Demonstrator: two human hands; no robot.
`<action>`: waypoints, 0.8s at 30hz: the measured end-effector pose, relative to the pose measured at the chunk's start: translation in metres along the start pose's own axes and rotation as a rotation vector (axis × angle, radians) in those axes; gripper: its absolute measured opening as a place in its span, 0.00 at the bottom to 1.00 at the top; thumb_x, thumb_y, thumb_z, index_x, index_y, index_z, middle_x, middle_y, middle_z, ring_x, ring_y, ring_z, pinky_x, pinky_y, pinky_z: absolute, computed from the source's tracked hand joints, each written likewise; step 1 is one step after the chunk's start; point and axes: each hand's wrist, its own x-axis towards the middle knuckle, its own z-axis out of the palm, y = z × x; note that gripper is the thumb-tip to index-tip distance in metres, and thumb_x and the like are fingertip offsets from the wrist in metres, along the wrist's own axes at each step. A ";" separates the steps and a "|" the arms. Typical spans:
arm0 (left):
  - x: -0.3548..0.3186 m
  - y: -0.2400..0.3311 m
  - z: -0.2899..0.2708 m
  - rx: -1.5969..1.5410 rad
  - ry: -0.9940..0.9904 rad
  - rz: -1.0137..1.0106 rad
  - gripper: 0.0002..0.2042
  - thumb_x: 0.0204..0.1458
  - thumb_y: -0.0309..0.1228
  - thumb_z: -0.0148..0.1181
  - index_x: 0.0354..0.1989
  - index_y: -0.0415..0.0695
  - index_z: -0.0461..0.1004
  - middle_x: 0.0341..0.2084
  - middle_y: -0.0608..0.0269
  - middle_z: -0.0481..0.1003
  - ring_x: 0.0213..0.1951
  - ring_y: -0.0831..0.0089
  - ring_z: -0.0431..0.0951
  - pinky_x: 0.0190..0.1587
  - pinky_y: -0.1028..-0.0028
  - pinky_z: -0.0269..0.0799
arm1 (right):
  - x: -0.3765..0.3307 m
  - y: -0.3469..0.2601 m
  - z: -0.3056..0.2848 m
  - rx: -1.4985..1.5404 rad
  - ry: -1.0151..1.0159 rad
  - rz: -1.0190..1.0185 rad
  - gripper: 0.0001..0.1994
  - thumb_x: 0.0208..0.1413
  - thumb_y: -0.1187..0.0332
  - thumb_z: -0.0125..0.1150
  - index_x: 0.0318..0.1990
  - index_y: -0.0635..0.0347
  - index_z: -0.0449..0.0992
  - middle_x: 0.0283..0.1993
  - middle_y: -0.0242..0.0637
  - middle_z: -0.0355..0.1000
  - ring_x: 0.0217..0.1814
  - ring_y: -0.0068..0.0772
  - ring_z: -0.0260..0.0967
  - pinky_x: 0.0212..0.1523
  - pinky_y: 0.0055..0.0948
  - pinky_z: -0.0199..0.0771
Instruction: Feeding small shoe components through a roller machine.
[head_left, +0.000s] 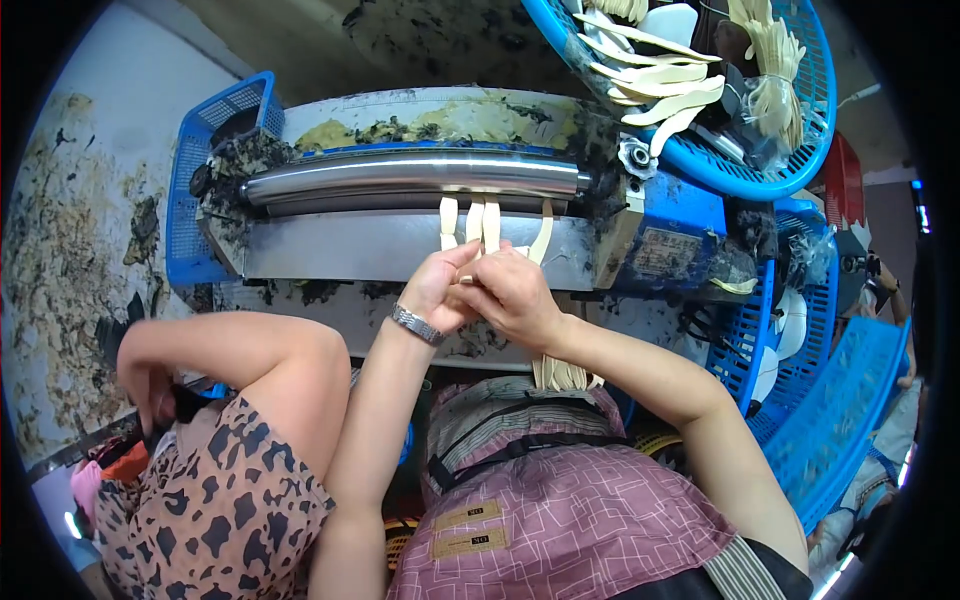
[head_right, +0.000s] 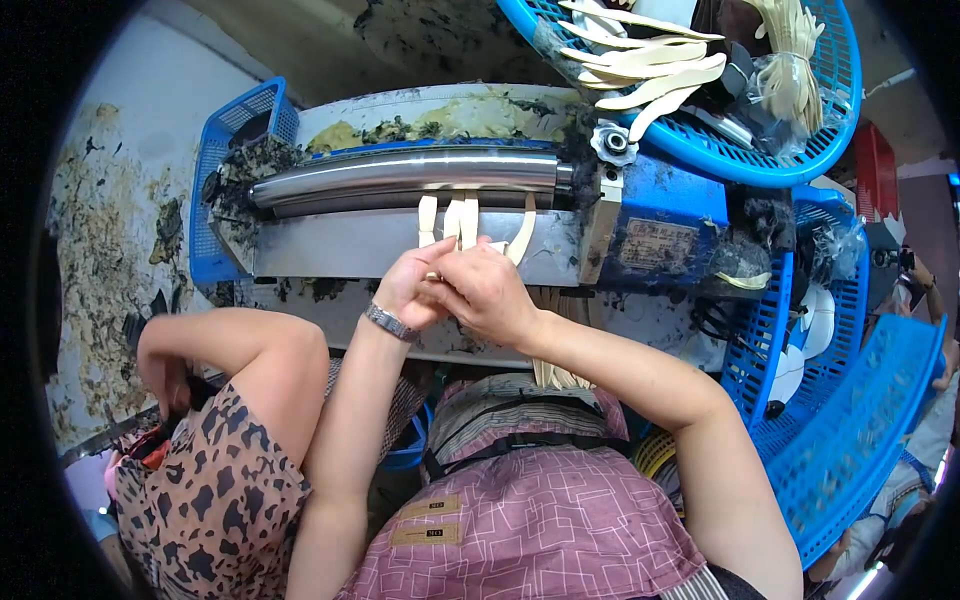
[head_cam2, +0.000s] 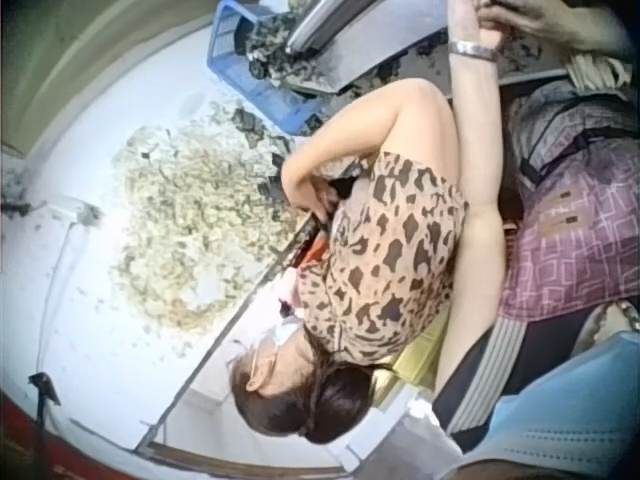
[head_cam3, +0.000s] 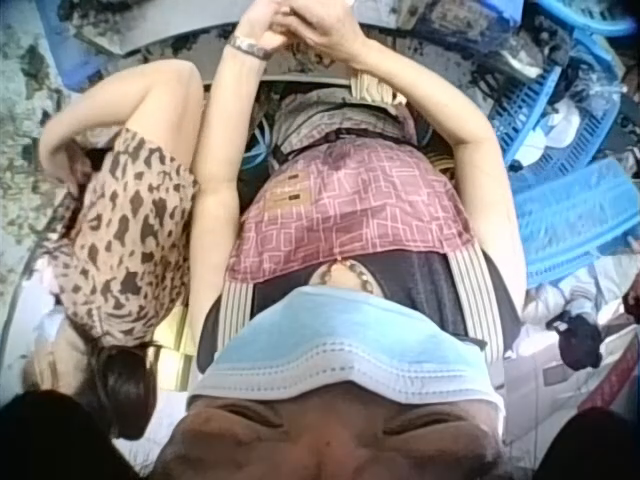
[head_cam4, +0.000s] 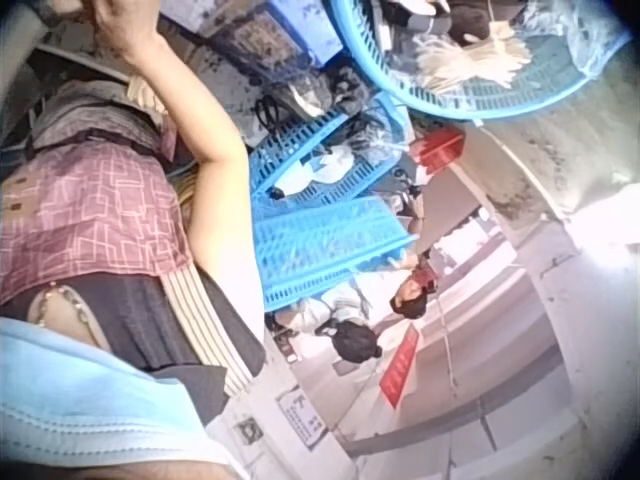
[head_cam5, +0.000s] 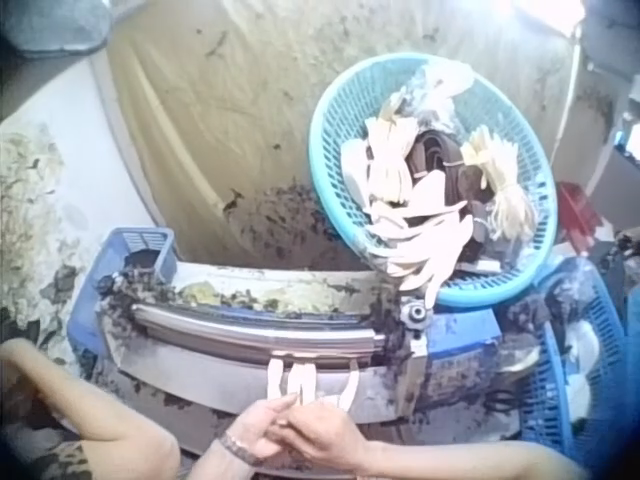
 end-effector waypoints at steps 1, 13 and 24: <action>-0.001 0.003 0.001 0.047 0.042 -0.003 0.15 0.56 0.34 0.36 0.41 0.36 0.65 0.35 0.58 0.71 0.36 0.71 0.73 0.41 0.73 0.69 | 0.000 0.004 -0.003 -0.005 -0.037 -0.150 0.09 0.38 0.73 0.60 0.30 0.59 0.70 0.22 0.36 0.65 0.23 0.37 0.64 0.25 0.32 0.61; -0.020 -0.025 0.019 0.291 0.169 0.225 0.15 0.45 0.24 0.55 0.43 0.39 0.65 0.29 0.56 0.73 0.29 0.72 0.74 0.31 0.75 0.72 | 0.027 -0.044 -0.015 0.183 -0.140 -0.398 0.14 0.40 0.61 0.58 0.30 0.62 0.70 0.29 0.39 0.66 0.28 0.39 0.66 0.36 0.39 0.65; -0.051 -0.045 0.012 0.373 0.360 0.465 0.10 0.52 0.32 0.49 0.37 0.39 0.65 0.19 0.65 0.69 0.18 0.80 0.69 0.19 0.82 0.68 | 0.188 0.127 0.022 -0.357 -0.908 0.861 0.19 0.41 0.56 0.58 0.34 0.65 0.75 0.32 0.47 0.72 0.31 0.42 0.70 0.37 0.37 0.68</action>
